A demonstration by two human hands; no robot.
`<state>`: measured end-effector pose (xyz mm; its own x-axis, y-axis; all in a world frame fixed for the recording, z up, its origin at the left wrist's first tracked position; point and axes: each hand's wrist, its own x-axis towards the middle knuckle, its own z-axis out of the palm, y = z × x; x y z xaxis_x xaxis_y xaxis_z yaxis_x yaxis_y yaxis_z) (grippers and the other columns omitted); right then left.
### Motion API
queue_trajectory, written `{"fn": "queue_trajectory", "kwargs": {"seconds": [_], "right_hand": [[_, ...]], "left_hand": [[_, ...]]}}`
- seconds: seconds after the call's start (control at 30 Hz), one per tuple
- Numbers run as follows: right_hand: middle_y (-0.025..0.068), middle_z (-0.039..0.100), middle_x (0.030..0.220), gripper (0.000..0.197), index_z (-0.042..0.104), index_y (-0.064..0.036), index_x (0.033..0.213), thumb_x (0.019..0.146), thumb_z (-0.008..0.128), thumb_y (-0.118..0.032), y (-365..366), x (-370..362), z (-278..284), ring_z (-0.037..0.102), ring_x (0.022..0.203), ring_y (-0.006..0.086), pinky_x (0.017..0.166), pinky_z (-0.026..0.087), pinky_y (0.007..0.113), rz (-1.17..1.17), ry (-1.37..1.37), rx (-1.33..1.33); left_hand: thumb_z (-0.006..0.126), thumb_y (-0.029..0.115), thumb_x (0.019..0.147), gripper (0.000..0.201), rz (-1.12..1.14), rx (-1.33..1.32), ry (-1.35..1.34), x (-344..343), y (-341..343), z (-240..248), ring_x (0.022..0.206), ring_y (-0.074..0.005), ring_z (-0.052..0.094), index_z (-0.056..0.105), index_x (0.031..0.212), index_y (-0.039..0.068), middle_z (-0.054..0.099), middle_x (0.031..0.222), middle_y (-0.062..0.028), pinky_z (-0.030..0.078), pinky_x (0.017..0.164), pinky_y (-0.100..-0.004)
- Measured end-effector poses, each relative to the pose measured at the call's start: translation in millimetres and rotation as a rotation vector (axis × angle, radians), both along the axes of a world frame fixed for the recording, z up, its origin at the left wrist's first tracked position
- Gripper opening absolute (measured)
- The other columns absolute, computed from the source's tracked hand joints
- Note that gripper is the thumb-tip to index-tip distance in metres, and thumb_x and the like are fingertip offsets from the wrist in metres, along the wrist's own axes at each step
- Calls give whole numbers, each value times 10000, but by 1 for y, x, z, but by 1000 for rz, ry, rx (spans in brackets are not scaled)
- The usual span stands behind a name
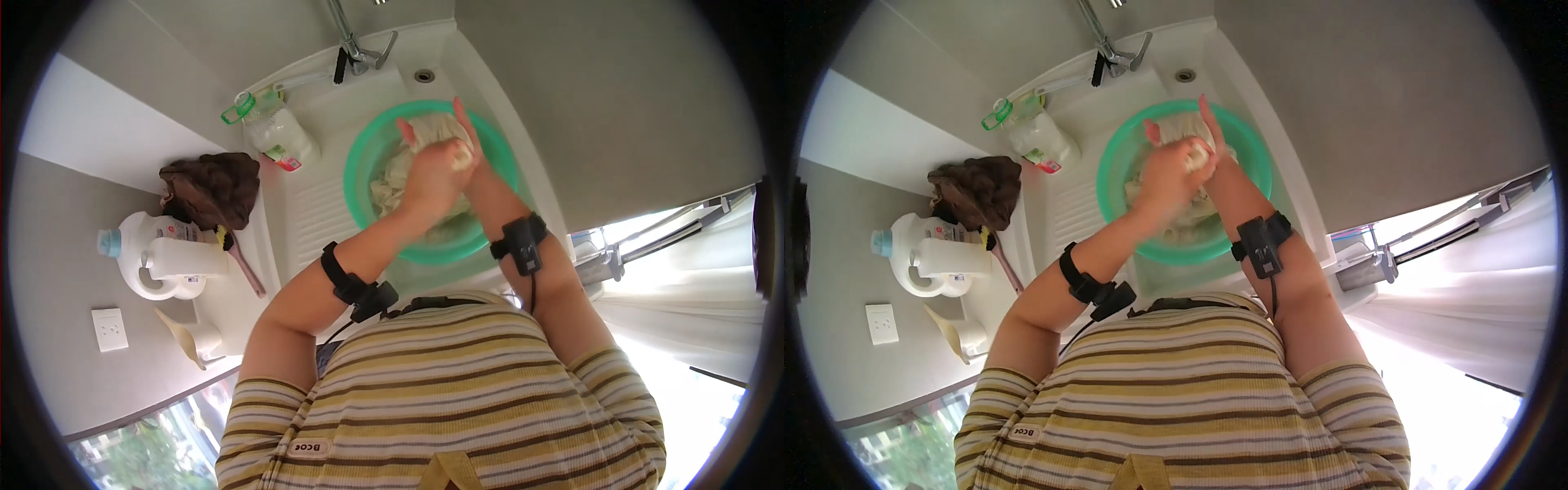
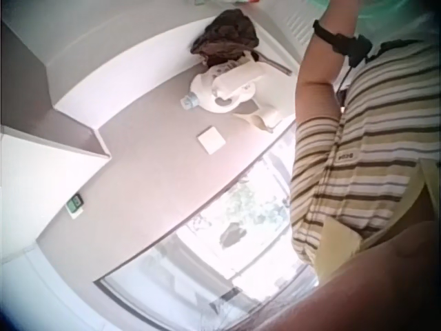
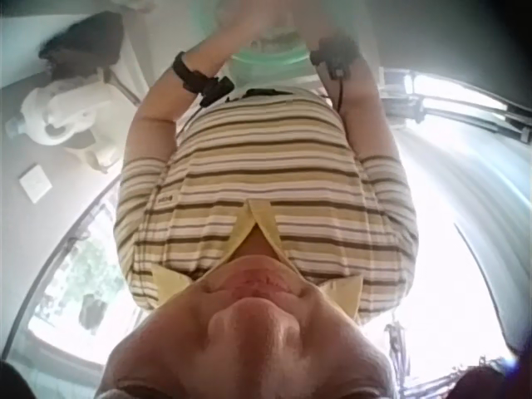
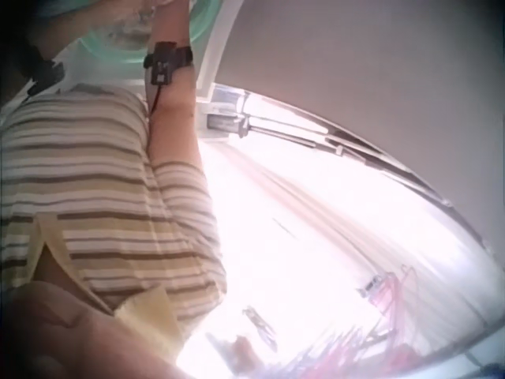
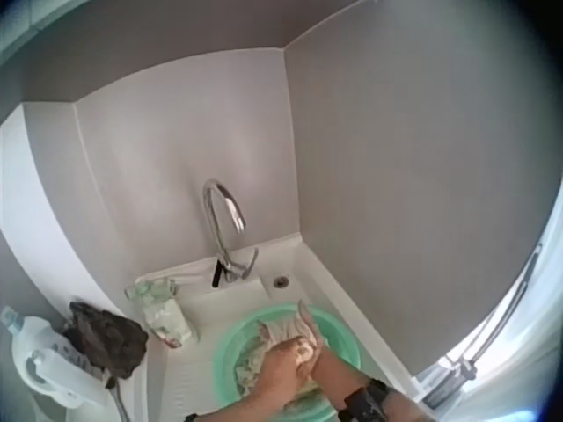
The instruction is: The person is hand washing some clothes in a basin in the sink.
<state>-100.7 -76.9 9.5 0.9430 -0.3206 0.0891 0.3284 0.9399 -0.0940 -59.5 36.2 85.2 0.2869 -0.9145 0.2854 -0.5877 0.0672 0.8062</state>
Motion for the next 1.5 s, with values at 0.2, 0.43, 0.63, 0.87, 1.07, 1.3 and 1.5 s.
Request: {"fn": "queue_trajectory", "kwargs": {"seconds": [0.2, 0.43, 0.63, 0.87, 1.07, 1.3, 1.5], "right_hand": [[51, 637, 979, 319, 594, -93, 1046, 947, 578, -396, 26, 34, -8, 634, 879, 182, 755, 538, 350, -328, 693, -106], [59, 642, 907, 255, 602, -99, 1003, 975, 518, -339, -14, -7, -49, 632, 844, 218, 788, 528, 377, -61, 44, -162], [49, 599, 862, 311, 580, -77, 974, 940, 576, -387, 15, 12, 59, 609, 813, 195, 751, 528, 360, -473, 699, -223], [35, 597, 969, 533, 588, -106, 1141, 946, 461, -585, 3, 30, -17, 576, 821, 171, 765, 491, 331, -265, 1001, -737], [102, 596, 1134, 430, 496, -125, 1270, 985, 483, -446, 21, 1, 40, 591, 1069, 283, 933, 503, 388, -119, 749, 180], [142, 637, 1056, 405, 564, -46, 1151, 921, 559, -380, 17, -6, -24, 638, 915, 281, 785, 547, 401, -407, 851, -287], [109, 654, 980, 298, 592, -40, 1080, 922, 570, -291, 1, -4, -38, 647, 889, 239, 736, 544, 372, -335, 733, -171]], "left_hand": [[604, 252, 864, 222, 604, -33, -214, 65, -44, -70, 762, -421, 618, 649, 864, 34, 642, 798, -234, 474, 665, -497], [588, 375, 913, 284, 242, -25, -394, -2, -29, -73, 769, -297, 646, 617, 992, 104, 665, 850, -109, 527, 675, -409], [604, 343, 902, 341, 430, -9, 123, 73, -32, -61, 729, -380, 627, 617, 902, 3, 660, 835, -179, 505, 668, -466], [528, 444, 973, 450, 423, -325, 131, 31, -46, -77, 861, -259, 648, 554, 1164, 37, 678, 955, -149, 495, 745, -371], [592, 359, 929, 318, 102, 5, -147, 26, 9, -64, 833, -359, 653, 605, 1086, 83, 676, 942, -186, 508, 745, -412], [610, 317, 871, 257, 173, 90, -265, 7, 2, -39, 760, -396, 646, 662, 923, 70, 668, 798, -186, 505, 666, -472], [581, 316, 876, 285, 366, -53, -230, 13, -20, -55, 732, -403, 637, 668, 873, 45, 666, 797, -197, 508, 645, -476]]}}
